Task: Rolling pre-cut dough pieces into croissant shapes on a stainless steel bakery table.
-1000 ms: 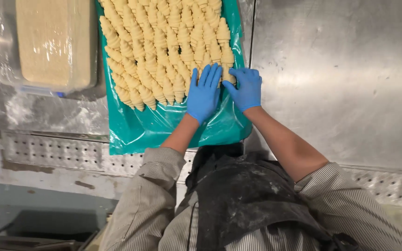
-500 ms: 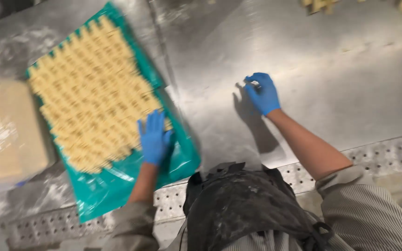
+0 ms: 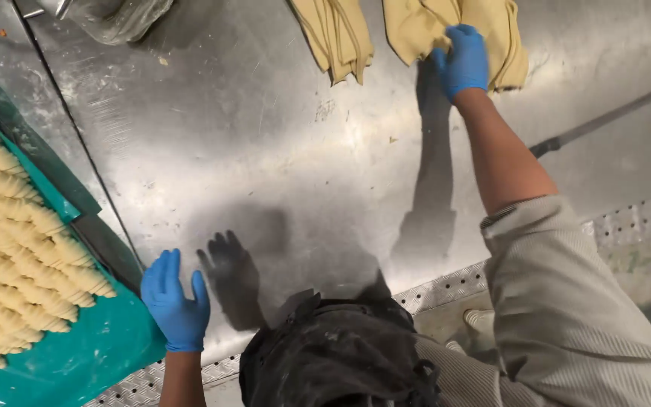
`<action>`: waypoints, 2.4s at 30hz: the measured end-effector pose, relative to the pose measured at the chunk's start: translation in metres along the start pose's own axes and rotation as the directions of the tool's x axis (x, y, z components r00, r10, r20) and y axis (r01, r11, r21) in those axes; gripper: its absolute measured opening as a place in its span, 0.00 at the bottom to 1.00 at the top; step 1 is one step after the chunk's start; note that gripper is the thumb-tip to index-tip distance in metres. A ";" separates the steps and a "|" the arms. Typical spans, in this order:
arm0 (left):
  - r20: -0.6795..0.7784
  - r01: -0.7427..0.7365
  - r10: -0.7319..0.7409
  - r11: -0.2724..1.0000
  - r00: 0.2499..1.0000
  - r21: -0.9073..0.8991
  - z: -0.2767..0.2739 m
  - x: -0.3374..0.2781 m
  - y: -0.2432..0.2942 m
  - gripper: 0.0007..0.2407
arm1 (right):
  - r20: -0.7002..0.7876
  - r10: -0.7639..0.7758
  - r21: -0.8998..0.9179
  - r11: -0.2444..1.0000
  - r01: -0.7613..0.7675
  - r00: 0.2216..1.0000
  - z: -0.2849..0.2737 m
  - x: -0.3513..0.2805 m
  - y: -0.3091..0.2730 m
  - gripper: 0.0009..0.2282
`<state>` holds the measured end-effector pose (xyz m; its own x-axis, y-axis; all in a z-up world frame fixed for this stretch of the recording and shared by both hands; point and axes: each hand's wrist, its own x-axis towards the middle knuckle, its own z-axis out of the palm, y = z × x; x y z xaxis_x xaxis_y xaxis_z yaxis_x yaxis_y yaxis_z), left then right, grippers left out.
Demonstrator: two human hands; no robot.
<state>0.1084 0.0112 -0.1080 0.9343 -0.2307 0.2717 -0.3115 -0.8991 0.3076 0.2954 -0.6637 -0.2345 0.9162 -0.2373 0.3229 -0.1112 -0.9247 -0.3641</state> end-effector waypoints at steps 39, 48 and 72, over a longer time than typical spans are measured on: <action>0.568 0.580 -0.116 0.175 0.815 -0.796 -0.033 0.052 0.180 0.14 | 0.280 -0.139 0.660 0.747 -0.085 0.950 -0.186 -0.188 -0.379 0.23; 0.710 0.502 0.169 0.597 0.684 -0.626 -0.073 0.027 0.097 0.11 | 0.429 -0.332 0.611 0.792 0.001 0.840 -0.178 -0.224 -0.418 0.24; 0.749 0.750 0.093 0.040 0.656 -0.661 -0.027 -0.031 0.011 0.16 | 0.220 0.506 0.504 0.673 -0.541 0.834 -0.026 -0.189 -0.132 0.21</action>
<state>0.0710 0.0189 -0.0884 0.7133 -0.5139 -0.4765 0.5732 0.0366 0.8186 0.1269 -0.5051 -0.2246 0.7926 -0.6003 -0.1070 -0.3766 -0.3439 -0.8602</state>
